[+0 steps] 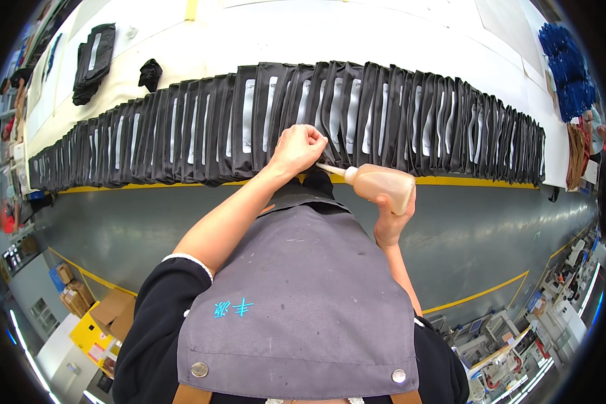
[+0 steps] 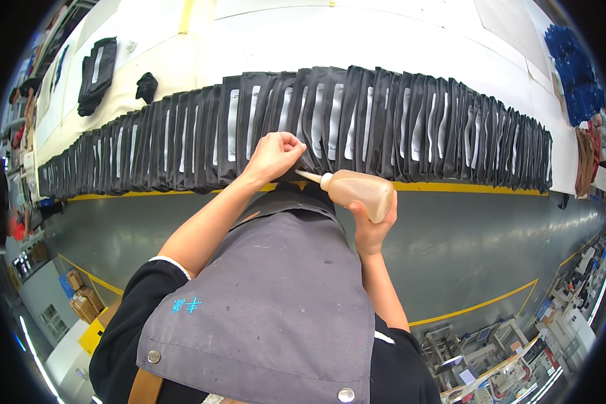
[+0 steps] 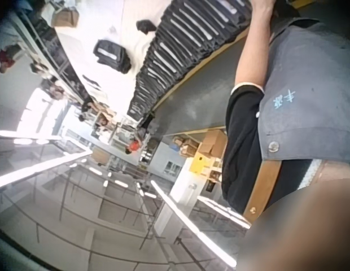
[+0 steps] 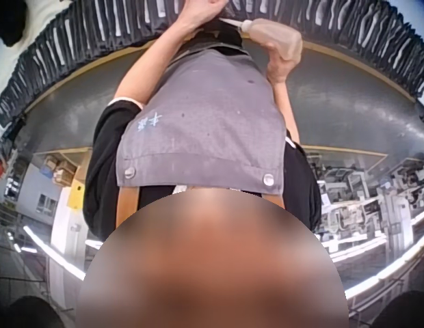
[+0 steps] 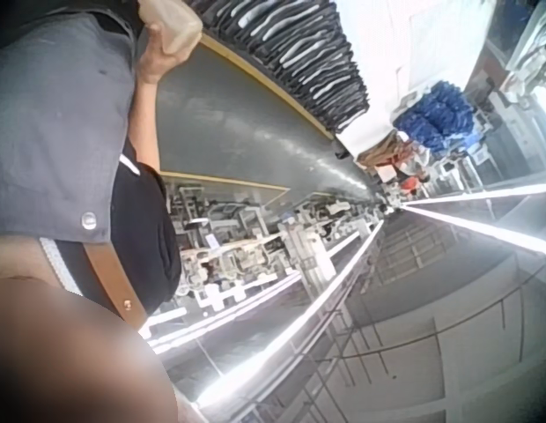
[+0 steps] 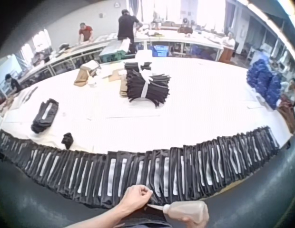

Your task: Applying glue from a plastic bottle to the edges of multiple leather strips arranged in a row on a work table.

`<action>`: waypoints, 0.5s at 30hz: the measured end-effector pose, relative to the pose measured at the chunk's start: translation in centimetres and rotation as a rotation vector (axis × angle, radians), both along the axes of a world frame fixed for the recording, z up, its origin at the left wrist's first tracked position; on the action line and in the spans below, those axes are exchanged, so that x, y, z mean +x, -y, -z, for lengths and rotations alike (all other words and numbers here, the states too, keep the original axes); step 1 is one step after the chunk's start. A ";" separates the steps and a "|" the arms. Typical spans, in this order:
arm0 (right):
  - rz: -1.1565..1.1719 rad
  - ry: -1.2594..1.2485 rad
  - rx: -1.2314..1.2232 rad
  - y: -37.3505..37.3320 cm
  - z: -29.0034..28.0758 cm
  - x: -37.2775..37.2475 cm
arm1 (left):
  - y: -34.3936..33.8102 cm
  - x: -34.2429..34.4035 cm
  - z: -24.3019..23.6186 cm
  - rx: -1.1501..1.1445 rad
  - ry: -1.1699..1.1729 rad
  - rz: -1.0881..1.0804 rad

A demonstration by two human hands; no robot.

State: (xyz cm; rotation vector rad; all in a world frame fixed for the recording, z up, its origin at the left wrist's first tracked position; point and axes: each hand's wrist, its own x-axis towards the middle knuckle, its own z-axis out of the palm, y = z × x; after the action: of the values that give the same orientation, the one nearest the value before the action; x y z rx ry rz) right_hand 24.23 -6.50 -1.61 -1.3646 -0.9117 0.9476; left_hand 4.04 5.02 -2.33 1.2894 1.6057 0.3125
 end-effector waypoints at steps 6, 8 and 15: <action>0.128 -0.457 -0.032 -3.3 1.0 1.8 | 1.4 -0.3 -0.3 0.102 0.001 0.008; 0.137 -0.525 -0.049 -5.8 1.4 3.1 | 2.6 -0.7 -0.6 0.517 -0.326 0.172; 0.039 -0.486 -0.098 -13.8 2.9 3.0 | 4.3 -1.3 -0.9 0.414 -0.421 0.180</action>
State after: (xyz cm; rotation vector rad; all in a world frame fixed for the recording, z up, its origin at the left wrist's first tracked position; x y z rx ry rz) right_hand 27.26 7.31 -4.54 -1.1516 -0.4728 1.2366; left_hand 2.71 0.74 -1.43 1.9043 1.8133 0.2828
